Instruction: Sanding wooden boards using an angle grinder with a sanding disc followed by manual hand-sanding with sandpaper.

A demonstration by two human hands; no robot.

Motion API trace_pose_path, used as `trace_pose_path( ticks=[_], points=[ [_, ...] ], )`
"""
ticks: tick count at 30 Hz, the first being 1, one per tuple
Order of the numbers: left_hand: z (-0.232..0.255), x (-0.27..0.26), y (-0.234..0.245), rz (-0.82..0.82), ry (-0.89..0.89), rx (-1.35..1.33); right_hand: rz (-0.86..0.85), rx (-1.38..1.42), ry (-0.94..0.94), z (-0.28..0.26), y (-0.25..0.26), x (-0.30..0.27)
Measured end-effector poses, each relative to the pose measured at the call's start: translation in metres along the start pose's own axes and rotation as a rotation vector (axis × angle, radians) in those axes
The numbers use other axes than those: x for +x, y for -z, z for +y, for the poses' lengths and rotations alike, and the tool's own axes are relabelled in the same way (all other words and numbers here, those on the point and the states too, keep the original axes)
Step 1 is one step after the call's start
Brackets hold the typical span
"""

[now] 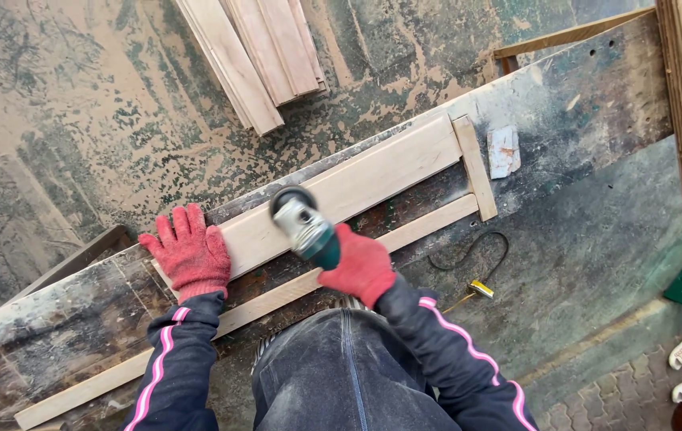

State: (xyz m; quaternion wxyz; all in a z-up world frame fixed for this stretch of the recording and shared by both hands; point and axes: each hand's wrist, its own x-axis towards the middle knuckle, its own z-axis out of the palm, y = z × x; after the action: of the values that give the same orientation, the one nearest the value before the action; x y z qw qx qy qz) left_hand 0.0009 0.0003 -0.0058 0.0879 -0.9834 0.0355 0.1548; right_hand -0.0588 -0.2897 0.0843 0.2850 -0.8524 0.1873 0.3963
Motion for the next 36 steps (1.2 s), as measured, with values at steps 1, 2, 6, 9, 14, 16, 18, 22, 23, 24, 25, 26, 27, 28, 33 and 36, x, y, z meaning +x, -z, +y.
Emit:
trace_pose_path(
  ticks=[1,2,6,9,14,16,18,22,23,24,25,26,27,28,33,36],
  points=[
    [0.000,0.000,0.002,0.002,-0.004,-0.002,0.003,0.001,-0.003,-0.002,-0.003,-0.001],
    [0.001,0.001,0.004,0.004,-0.003,-0.007,0.014,-0.003,0.051,-0.003,-0.007,-0.001],
    [0.000,0.000,0.008,-0.018,-0.015,-0.025,0.052,0.026,0.020,0.014,-0.001,0.008],
    [-0.004,0.001,-0.004,-0.009,-0.025,-0.019,0.144,0.179,-0.086,0.055,0.044,0.008],
    [0.000,-0.001,0.001,0.012,-0.024,-0.027,0.356,0.454,-0.203,0.142,0.109,0.018],
    [0.000,-0.002,0.003,0.013,-0.017,-0.022,0.436,0.515,-0.204,0.169,0.122,0.026],
    [0.002,-0.004,0.010,0.036,-0.038,-0.029,0.534,0.647,-0.169,0.196,0.128,0.033],
    [0.001,-0.003,0.005,0.063,-0.041,-0.037,0.524,0.689,-0.177,0.169,0.110,0.018],
    [0.000,-0.002,0.004,0.049,-0.034,-0.035,0.437,0.567,-0.185,0.160,0.100,0.013],
    [0.000,-0.002,0.004,0.035,-0.026,-0.032,0.351,0.446,-0.194,0.152,0.091,0.009],
    [-0.001,-0.002,0.003,0.040,-0.035,-0.032,0.358,0.452,-0.196,0.138,0.078,0.005],
    [-0.002,-0.002,0.003,0.028,-0.036,-0.031,0.279,0.385,-0.187,0.124,0.065,0.000],
    [-0.002,-0.001,0.003,0.017,-0.042,-0.029,0.203,0.321,-0.180,0.109,0.053,-0.004],
    [-0.002,0.002,0.002,0.025,-0.054,-0.028,0.214,0.331,-0.184,0.097,0.043,-0.008],
    [-0.002,0.001,0.008,0.037,-0.055,-0.029,0.051,0.136,-0.038,0.076,-0.002,0.001],
    [-0.004,0.005,0.000,-0.016,-0.033,0.018,0.110,0.184,-0.125,0.078,0.014,0.009]
  ],
)
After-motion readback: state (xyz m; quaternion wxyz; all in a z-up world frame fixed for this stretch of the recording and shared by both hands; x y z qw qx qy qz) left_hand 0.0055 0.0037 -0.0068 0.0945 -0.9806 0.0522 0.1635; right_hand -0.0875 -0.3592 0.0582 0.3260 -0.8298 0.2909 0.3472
